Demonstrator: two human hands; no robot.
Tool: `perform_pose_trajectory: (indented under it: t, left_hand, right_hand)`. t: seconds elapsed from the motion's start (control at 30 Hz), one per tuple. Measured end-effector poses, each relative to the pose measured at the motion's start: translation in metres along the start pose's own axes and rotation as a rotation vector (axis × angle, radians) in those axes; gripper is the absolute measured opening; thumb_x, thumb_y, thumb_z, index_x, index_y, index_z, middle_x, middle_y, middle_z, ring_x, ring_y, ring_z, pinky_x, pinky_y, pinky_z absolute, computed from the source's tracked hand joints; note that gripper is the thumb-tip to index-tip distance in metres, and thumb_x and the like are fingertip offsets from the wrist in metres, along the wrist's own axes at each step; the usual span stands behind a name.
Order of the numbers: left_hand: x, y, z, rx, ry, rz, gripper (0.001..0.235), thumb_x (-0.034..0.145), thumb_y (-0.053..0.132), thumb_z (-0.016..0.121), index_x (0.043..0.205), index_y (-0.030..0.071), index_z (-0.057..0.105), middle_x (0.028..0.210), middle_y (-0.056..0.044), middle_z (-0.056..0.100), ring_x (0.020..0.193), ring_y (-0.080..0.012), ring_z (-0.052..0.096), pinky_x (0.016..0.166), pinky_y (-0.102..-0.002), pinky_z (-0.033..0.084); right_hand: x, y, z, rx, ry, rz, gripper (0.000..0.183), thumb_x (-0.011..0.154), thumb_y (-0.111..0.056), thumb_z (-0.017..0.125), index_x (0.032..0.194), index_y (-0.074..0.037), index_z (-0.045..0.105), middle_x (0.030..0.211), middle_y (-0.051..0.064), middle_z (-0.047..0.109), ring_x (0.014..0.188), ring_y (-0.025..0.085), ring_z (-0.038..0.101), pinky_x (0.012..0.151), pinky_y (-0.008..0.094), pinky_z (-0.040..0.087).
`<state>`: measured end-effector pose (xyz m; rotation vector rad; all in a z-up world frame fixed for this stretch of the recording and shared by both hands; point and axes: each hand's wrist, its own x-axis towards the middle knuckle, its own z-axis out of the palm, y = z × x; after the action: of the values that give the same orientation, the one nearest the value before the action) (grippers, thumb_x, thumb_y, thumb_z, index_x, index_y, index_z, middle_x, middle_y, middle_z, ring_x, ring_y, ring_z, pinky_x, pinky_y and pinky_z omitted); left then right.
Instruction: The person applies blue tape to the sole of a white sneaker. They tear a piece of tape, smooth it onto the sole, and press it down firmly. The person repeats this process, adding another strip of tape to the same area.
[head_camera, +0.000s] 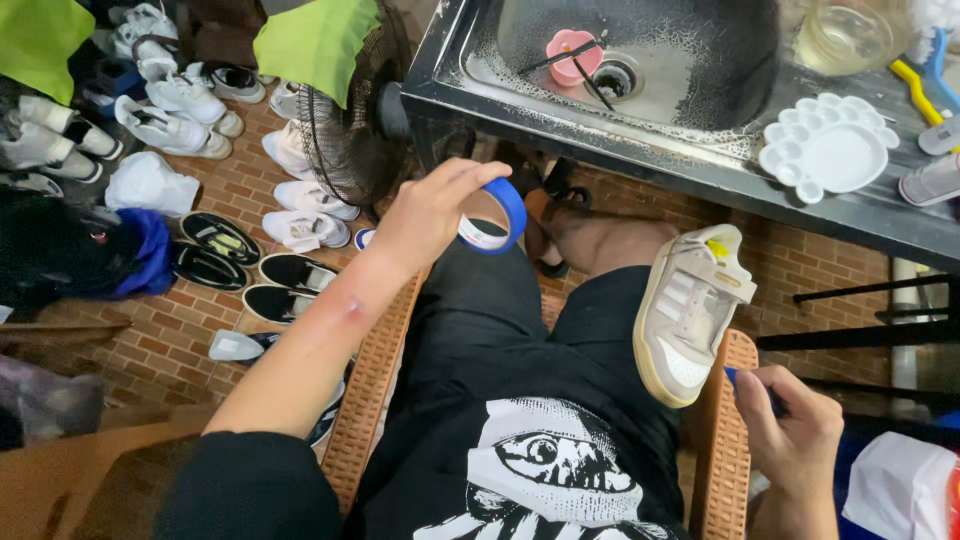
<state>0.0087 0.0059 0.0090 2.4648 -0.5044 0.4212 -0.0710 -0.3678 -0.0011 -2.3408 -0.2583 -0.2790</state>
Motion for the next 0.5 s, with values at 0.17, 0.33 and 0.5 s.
perform_pose_trajectory:
  t: [0.17, 0.33, 0.5]
  left_hand:
    - [0.046, -0.034, -0.036, 0.150, -0.050, -0.068, 0.057, 0.081, -0.007, 0.033, 0.124, 0.029, 0.041, 0.108, -0.010, 0.054, 0.061, -0.0309, 0.058, 0.072, -0.042, 0.049]
    - [0.091, -0.097, -0.041, 0.314, -0.213, -0.325, 0.046, 0.089, 0.013, 0.034, 0.131, 0.027, 0.024, 0.096, -0.010, 0.061, 0.077, -0.0434, 0.053, 0.061, -0.050, 0.039]
    - [0.112, -0.140, -0.018, 0.481, -0.298, -0.301, 0.015, 0.090, 0.020, 0.037, 0.101, 0.016, 0.047, 0.084, -0.013, 0.059, 0.075, -0.0374, 0.054, 0.057, -0.047, 0.039]
  right_hand:
    - [0.005, -0.002, 0.001, 0.018, 0.003, -0.047, 0.025, 0.084, -0.011, 0.051, 0.061, -0.003, 0.051, 0.050, 0.000, 0.041, 0.045, 0.008, 0.033, 0.044, 0.022, 0.025]
    - [0.003, 0.005, 0.002, -0.042, 0.015, 0.003, 0.023, 0.083, -0.015, 0.053, 0.062, -0.006, 0.052, 0.050, -0.002, 0.040, 0.047, 0.007, 0.032, 0.047, 0.021, 0.027]
    - [0.003, -0.003, -0.001, -0.033, 0.011, 0.001, 0.025, 0.083, -0.014, 0.052, 0.060, -0.004, 0.051, 0.049, 0.000, 0.038, 0.046, 0.008, 0.030, 0.045, 0.023, 0.025]
